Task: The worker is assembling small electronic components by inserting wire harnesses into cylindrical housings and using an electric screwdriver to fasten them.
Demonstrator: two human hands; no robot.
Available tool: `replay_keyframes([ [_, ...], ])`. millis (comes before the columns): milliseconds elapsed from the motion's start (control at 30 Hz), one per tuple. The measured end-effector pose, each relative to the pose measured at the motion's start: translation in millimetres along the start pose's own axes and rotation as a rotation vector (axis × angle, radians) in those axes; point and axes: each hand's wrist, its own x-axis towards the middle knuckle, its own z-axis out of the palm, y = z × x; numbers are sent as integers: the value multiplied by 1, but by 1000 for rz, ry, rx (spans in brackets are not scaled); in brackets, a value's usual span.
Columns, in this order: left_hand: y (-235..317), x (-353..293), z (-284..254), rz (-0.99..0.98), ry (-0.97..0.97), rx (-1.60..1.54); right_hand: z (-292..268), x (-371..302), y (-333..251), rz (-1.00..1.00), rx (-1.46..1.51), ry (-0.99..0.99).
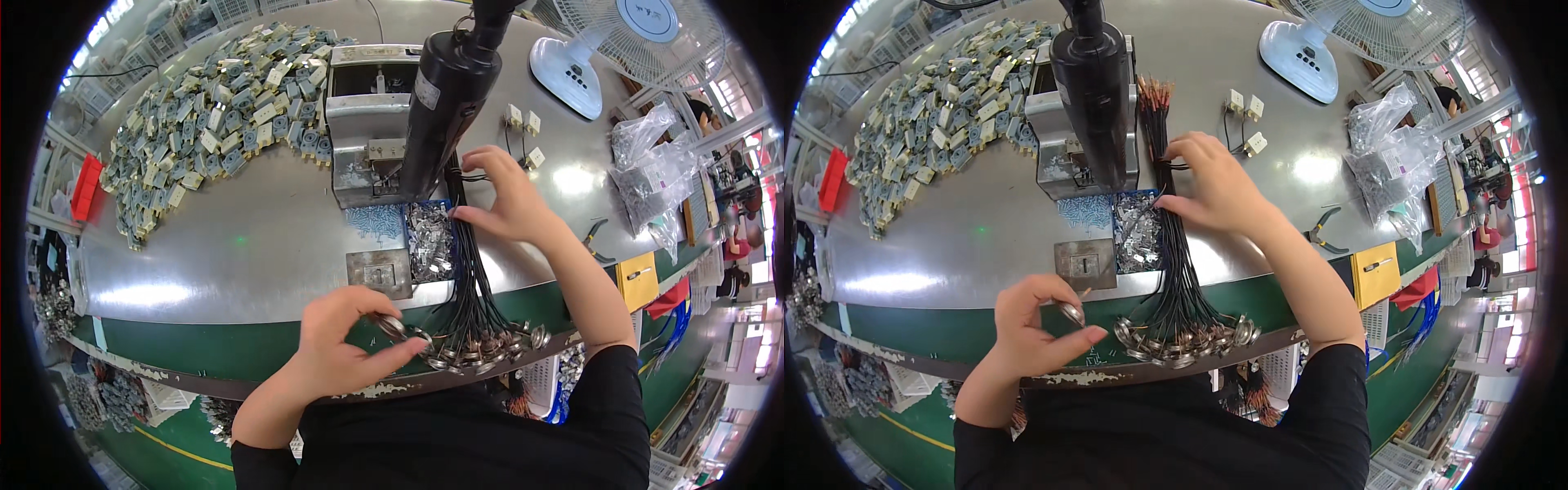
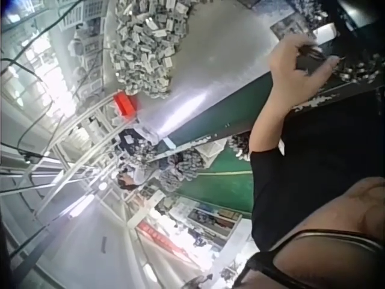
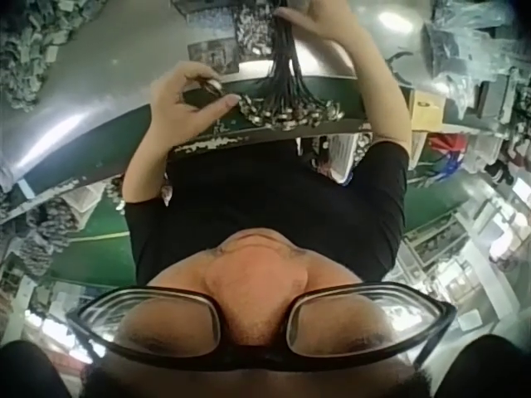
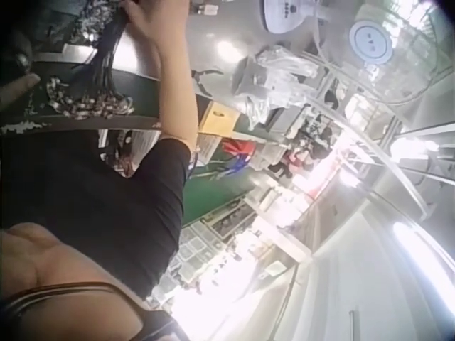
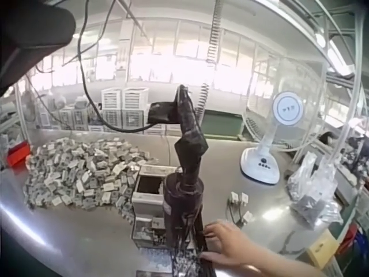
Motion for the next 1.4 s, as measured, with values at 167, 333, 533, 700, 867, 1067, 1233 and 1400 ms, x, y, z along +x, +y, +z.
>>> replay_keyframes([
  [167,12,18,13,205,-65,65,9,4,19,-25,13,-92],
  [333,14,19,29,299,-68,163,26,7,34,-189,-159,-33],
  [533,15,24,16,267,-11,191,15,19,31,-49,-21,-134],
  [700,19,24,17,299,29,209,14,23,32,-199,25,-61],
  [867,18,21,26,375,-39,322,31,21,36,-162,37,-35],
  [1067,11,19,6,340,27,327,32,15,35,-39,25,-18],
  [1233,7,16,-20,266,207,338,17,-1,17,-333,-8,224],
  [1400,13,15,-36,190,150,356,10,38,-93,-811,-36,244],
])
